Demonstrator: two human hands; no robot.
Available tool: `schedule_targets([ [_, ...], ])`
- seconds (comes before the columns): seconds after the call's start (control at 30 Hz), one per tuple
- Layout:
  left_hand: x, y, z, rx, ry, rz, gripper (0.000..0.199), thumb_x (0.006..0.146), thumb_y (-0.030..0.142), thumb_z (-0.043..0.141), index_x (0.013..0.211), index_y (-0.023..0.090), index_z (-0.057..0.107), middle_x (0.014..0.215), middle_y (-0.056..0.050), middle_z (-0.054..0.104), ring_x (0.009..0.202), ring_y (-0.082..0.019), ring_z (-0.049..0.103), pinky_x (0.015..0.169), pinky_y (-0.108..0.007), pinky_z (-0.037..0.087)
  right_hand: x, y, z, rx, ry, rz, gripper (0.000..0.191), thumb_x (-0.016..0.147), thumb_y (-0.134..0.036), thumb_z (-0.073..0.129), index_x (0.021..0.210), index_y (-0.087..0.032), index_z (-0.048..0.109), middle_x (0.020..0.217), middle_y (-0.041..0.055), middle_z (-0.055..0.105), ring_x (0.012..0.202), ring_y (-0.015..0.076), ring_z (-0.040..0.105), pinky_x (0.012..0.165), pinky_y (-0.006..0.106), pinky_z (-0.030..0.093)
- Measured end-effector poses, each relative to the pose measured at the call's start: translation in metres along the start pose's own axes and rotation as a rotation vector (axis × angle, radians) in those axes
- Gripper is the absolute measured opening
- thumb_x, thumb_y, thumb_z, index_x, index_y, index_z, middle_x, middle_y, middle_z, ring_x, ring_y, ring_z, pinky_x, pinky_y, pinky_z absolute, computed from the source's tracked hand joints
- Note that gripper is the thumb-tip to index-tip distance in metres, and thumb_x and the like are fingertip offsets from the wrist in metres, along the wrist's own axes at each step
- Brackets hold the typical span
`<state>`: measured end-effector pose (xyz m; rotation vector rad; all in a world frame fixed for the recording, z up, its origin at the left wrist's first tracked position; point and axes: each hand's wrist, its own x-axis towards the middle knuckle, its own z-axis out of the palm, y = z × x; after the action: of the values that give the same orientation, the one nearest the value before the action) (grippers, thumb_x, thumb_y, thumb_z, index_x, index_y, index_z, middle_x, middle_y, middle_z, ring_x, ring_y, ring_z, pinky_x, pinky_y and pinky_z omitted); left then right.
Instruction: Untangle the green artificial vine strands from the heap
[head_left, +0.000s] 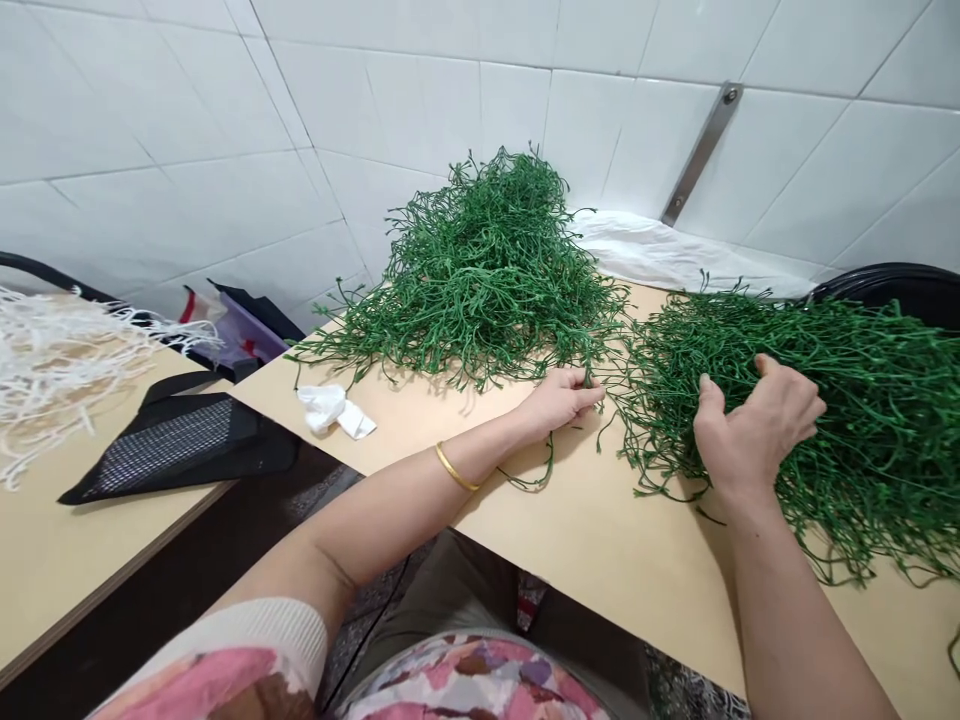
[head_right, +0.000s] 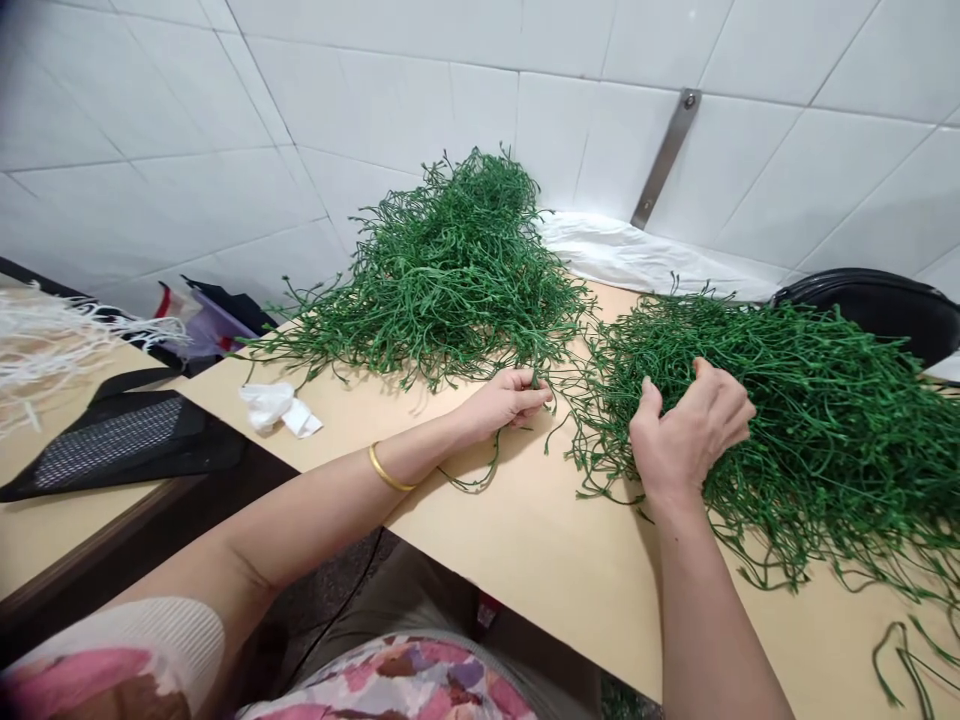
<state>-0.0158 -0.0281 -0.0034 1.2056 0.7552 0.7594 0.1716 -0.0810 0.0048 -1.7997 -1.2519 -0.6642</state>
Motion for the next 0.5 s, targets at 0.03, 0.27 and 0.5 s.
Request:
schedule_targets([
  [0.03,0.0,-0.001,0.0,0.025,-0.009,0.012,0.012,0.073,0.022,0.057,0.068,0.015,0.049,0.043,0.008,0.035,0.037,-0.003,0.026,0.039,-0.017,0.019,-0.001,-0.002,0.0,0.005,0.03,-0.032,0.049,0.074,-0.039,0.055,0.115,-0.012,0.052,0.112,0.0215,0.05,0.102,0.0365,0.042,0.077,0.05,0.035],
  [0.27,-0.003,-0.001,0.002,0.21,-0.041,0.102,0.014,0.073,0.024,0.054,0.065,0.013,0.052,0.047,0.007,0.036,0.043,-0.004,0.029,0.044,-0.019,0.022,-0.018,-0.039,-0.015,0.166,0.003,-0.423,0.021,0.08,-0.023,0.048,0.097,-0.019,0.061,0.102,0.0117,0.059,0.104,0.028,0.048,0.087,0.044,0.033],
  [0.5,-0.004,0.0,0.004,0.197,-0.052,0.181,0.014,0.07,0.019,0.056,0.06,0.013,0.05,0.05,0.006,0.038,0.047,-0.004,0.03,0.046,-0.019,0.023,-0.028,-0.045,-0.006,0.177,-0.21,-0.533,0.014,0.082,-0.023,0.049,0.085,-0.02,0.062,0.08,0.0051,0.064,0.09,0.0219,0.05,0.083,0.038,0.03],
])
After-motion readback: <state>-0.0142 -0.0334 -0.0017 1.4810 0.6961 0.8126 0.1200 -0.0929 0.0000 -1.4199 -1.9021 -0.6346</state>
